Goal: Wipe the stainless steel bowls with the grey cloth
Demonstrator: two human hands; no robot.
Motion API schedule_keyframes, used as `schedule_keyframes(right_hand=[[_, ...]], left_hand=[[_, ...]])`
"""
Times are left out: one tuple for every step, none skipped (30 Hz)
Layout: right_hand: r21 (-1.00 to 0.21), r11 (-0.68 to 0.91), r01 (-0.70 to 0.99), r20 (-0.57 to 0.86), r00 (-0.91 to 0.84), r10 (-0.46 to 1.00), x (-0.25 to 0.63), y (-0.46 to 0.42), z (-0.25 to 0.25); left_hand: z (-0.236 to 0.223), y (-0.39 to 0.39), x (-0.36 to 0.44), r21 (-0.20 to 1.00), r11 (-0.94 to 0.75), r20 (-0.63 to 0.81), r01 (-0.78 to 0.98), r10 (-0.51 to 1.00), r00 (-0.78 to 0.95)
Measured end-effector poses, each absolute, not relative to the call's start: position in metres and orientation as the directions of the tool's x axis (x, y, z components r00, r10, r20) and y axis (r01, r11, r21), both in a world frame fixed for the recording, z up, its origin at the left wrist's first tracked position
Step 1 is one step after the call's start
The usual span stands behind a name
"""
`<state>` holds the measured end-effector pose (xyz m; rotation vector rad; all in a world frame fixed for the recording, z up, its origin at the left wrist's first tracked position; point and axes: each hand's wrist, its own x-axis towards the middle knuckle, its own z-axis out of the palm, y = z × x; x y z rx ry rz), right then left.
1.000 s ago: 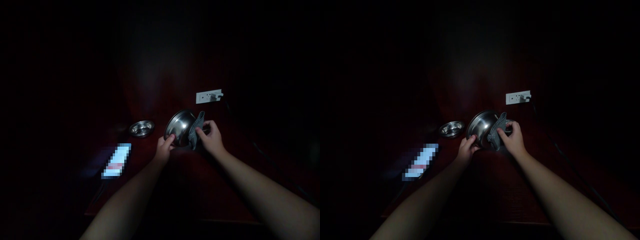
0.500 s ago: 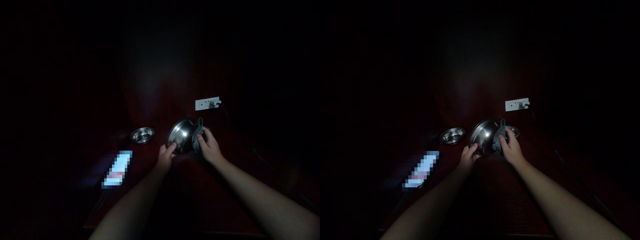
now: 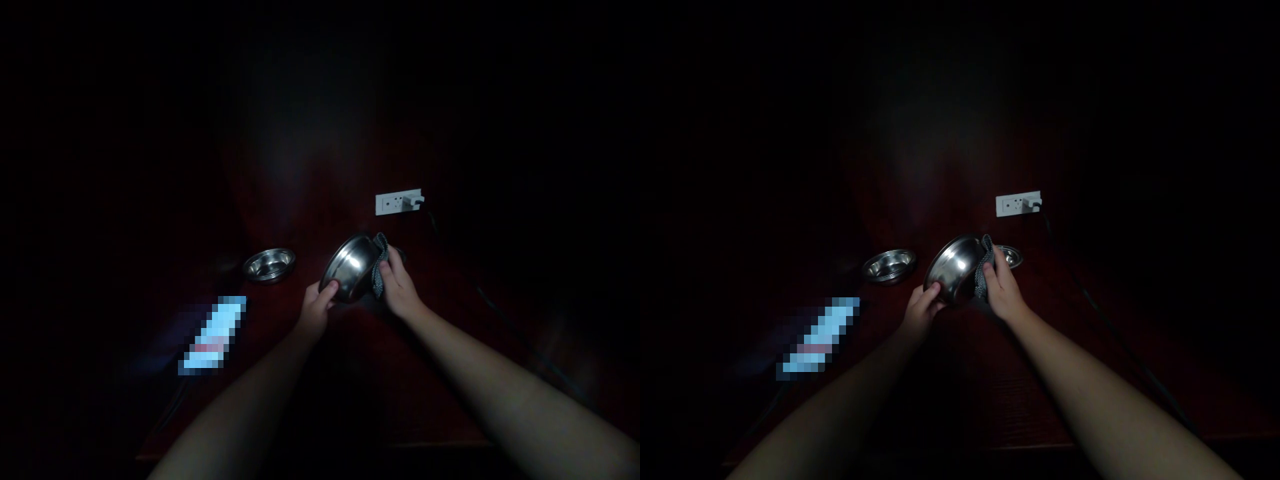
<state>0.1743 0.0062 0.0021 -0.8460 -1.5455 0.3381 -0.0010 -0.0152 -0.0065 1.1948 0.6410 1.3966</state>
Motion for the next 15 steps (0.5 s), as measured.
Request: schedule_keyframes(right_hand=[[-0.662,0.681,0.312,0.729,0.056,0.683,0.1744,0.0063,0.002],[-0.665,0.678,0.312,0.727,0.063,0.684,0.1745,0.0065,0.0019],[-0.667,0.677,0.311,0.726,0.068,0.684,0.1745,0.0067,0.0018],[-0.669,0.676,0.308,0.725,0.07,0.685,0.1744,0.007,0.0016],[-0.67,0.677,0.305,0.724,0.072,0.686,0.1743,0.0072,0.0015],[-0.672,0.676,0.302,0.724,0.073,0.686,0.1742,0.0076,0.0013],[-0.672,0.676,0.303,0.724,0.073,0.686,0.174,0.008,0.0012],[-0.67,0.676,0.307,0.725,0.075,0.685,0.1739,0.0083,0.0011],[-0.665,0.678,0.313,0.729,0.074,0.681,0.1739,0.0086,0.0012],[-0.656,0.683,0.321,0.736,0.073,0.673,0.1739,0.0088,0.0014],[-0.644,0.69,0.331,0.745,0.067,0.663,0.174,0.0089,0.0019],[-0.627,0.7,0.343,0.758,0.059,0.65,0.1743,0.0087,0.0026],[-0.606,0.711,0.356,0.773,0.052,0.632,0.1747,0.0084,0.0035],[-0.581,0.725,0.371,0.791,0.045,0.611,0.1751,0.0079,0.0047],[-0.553,0.738,0.388,0.809,0.036,0.587,0.1756,0.0074,0.0059]], left_hand=[[-0.0062,-0.0156,-0.0006,0.892,-0.216,0.293,-0.398,0.945,0.144],[-0.006,-0.016,0.0,0.89,-0.213,0.289,-0.403,0.947,0.138],[-0.0058,-0.0162,0.0006,0.888,-0.21,0.284,-0.409,0.95,0.13],[-0.0059,-0.0162,0.0011,0.884,-0.207,0.279,-0.419,0.953,0.119],[-0.0062,-0.0159,0.0016,0.879,-0.205,0.274,-0.43,0.956,0.104],[-0.0068,-0.0151,0.0019,0.875,-0.204,0.267,-0.439,0.96,0.085],[-0.0076,-0.014,0.0019,0.872,-0.205,0.259,-0.444,0.964,0.065],[-0.0086,-0.0128,0.0019,0.873,-0.205,0.251,-0.442,0.967,0.047],[-0.0095,-0.0116,0.0016,0.878,-0.203,0.242,-0.434,0.97,0.035],[-0.0103,-0.0105,0.0013,0.884,-0.202,0.234,-0.422,0.972,0.025],[-0.0107,-0.0099,0.001,0.889,-0.202,0.229,-0.412,0.973,0.017],[-0.0107,-0.0096,0.0008,0.892,-0.202,0.226,-0.403,0.974,0.012],[-0.0104,-0.0099,0.0007,0.896,-0.203,0.225,-0.394,0.974,0.011],[-0.0095,-0.0107,0.0007,0.901,-0.206,0.229,-0.383,0.973,0.013],[-0.0084,-0.0118,0.0008,0.905,-0.214,0.237,-0.369,0.971,0.019]])
